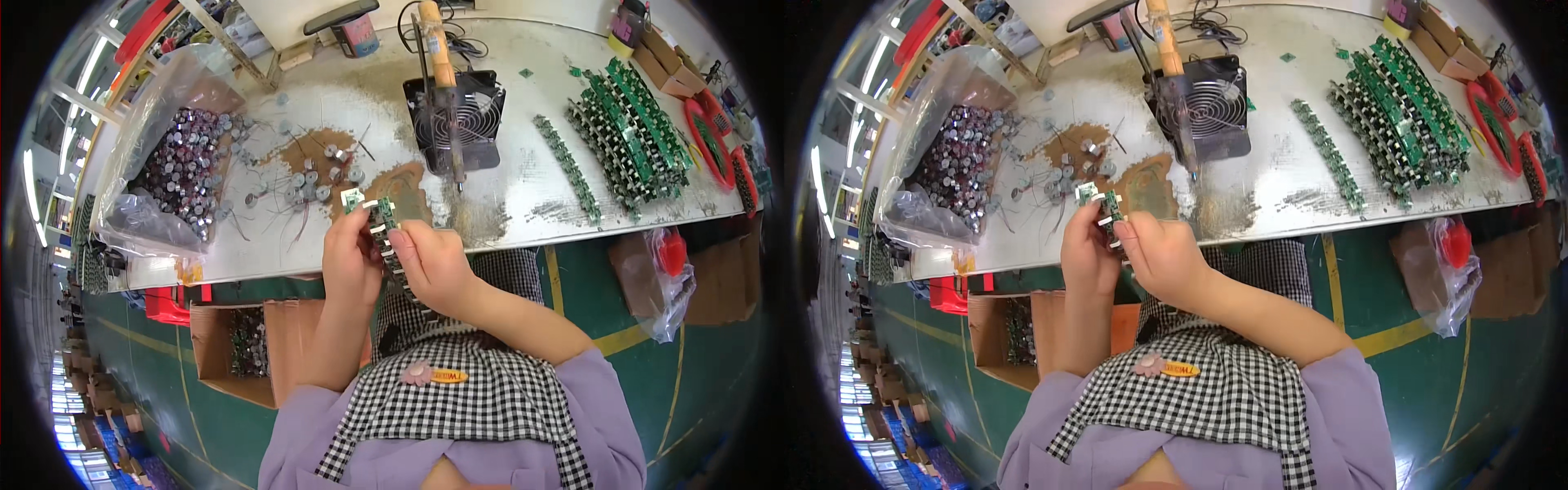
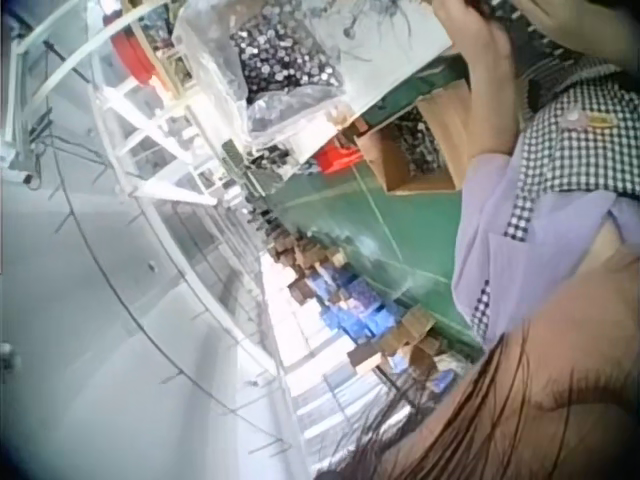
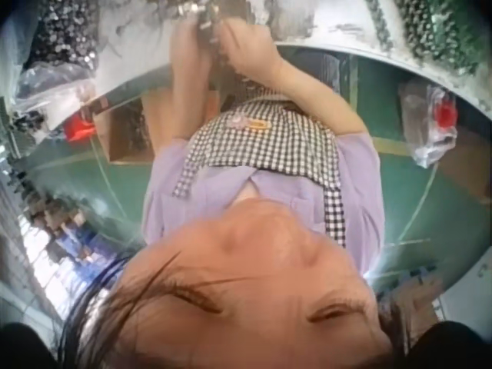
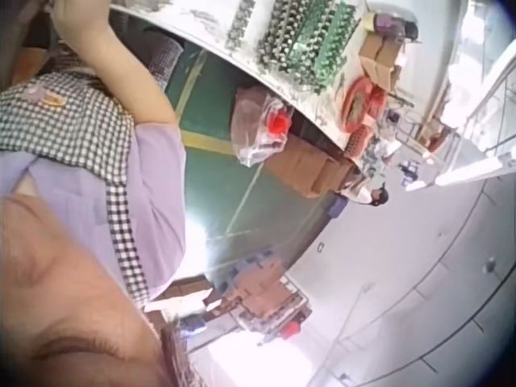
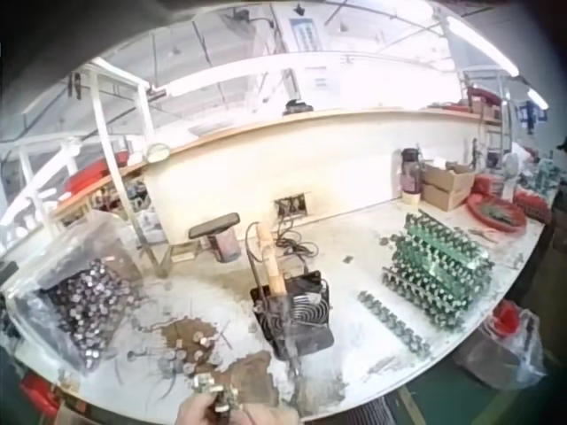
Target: The person attaches small components with wires onto green circuit board strips by hand, breaks the strips into individual circuit boards, and places the boards into a box.
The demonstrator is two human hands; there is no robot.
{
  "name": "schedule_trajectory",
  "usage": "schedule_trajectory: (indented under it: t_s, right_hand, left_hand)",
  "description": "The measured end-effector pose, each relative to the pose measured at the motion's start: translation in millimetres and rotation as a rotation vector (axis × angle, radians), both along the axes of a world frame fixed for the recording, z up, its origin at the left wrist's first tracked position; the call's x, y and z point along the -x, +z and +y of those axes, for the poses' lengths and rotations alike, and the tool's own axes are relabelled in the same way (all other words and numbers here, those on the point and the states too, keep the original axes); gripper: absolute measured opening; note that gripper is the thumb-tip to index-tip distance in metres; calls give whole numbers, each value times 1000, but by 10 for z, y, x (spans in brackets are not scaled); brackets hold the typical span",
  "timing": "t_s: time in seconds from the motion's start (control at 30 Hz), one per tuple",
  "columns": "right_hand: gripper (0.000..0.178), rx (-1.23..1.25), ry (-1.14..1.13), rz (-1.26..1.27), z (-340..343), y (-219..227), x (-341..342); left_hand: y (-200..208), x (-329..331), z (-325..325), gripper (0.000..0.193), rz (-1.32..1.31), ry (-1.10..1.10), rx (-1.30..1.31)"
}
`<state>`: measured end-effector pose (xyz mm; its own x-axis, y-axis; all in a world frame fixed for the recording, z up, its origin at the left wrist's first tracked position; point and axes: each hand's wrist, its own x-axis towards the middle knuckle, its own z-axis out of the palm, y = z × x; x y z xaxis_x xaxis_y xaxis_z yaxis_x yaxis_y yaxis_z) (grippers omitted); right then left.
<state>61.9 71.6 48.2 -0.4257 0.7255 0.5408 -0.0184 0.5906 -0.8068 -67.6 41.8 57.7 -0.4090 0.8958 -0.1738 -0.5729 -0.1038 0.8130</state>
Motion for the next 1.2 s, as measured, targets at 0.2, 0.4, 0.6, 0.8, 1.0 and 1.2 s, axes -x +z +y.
schedule_trajectory:
  t_s: [0.2,0.4,0.6,0.8,1.0,1.2]
  right_hand:
    - [11,-189,-14,-35,-238,-198,-96]
    - [11,-5,-60,47,-159,-15,-156]
    - [10,-77,-111,120,-226,-172,-156]
    - [11,-409,-175,146,-272,-139,-96]
    - [15,-139,-100,187,-270,-106,21]
    - [8,29,-116,14,-331,-438,-172]
  left_hand:
    - [-111,-124,-277,15,-170,-118,196]
    - [-295,-273,-391,27,182,11,-67]
    - [-156,-240,-311,26,291,85,-22]
    - [-119,-223,-411,31,681,-80,-228]
    - [-193,-199,-504,26,289,51,-63]
    - [-336,-277,-311,18,270,31,51]
